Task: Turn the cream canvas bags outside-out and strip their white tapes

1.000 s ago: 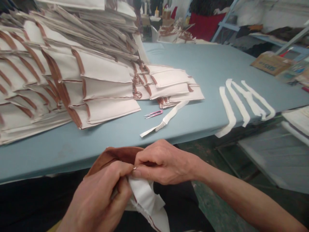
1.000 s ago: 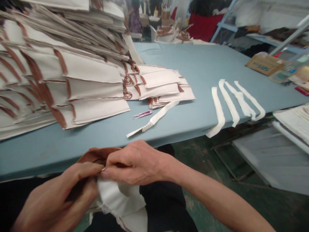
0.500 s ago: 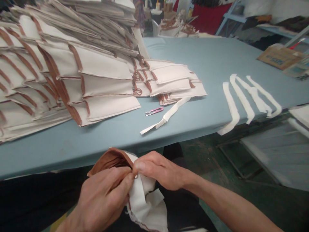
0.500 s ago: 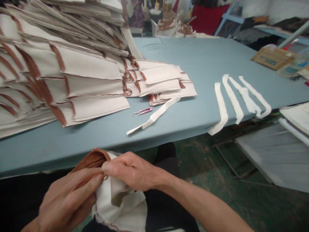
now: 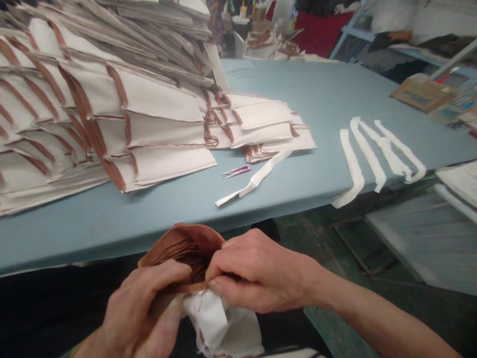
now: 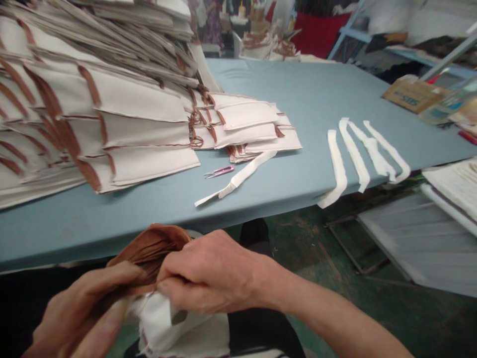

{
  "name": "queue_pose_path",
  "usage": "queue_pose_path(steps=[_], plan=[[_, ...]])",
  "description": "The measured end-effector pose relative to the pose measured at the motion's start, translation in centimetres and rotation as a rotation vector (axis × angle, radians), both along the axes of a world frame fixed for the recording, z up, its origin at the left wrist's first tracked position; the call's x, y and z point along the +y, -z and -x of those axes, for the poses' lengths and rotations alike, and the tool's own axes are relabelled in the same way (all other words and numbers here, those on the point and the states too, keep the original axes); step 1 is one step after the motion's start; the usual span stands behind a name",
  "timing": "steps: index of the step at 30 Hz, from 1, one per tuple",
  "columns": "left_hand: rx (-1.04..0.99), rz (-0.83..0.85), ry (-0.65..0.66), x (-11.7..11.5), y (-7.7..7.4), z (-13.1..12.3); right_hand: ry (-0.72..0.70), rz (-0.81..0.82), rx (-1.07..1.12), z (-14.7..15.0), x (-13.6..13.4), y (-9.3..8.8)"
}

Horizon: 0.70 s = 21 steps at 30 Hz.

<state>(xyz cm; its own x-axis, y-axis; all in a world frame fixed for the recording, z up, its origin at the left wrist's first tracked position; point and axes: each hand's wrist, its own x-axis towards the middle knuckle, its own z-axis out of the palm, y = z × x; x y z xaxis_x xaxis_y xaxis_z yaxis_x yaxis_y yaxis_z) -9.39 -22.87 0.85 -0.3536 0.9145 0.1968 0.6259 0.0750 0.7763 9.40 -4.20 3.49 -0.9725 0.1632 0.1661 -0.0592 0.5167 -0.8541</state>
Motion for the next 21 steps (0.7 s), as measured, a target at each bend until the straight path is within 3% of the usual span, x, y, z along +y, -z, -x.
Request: queue_pose_path(steps=[3, 7, 11, 15, 21], plan=[[0.027, 0.039, 0.165, 1.5, -1.8, 0.2, 0.067, -0.376, 0.144, -0.2, -0.3, -0.1], [-0.008, 0.112, 0.432, 3.8, -3.9, 0.2, 0.154, -0.616, 0.268, -0.1, -0.7, -0.6], [0.039, 0.088, 0.496, 3.9, -3.8, 0.6, 0.202, -0.688, 0.293, -0.2, -0.9, -1.1], [0.064, 0.010, 0.451, 3.5, -3.1, 0.8, 0.217, -0.693, 0.320, -0.4, -0.8, -1.3], [-0.106, 0.235, 0.430, 4.8, -4.1, -0.3, 0.262, -0.713, 0.378, -0.5, -0.4, -0.6]])
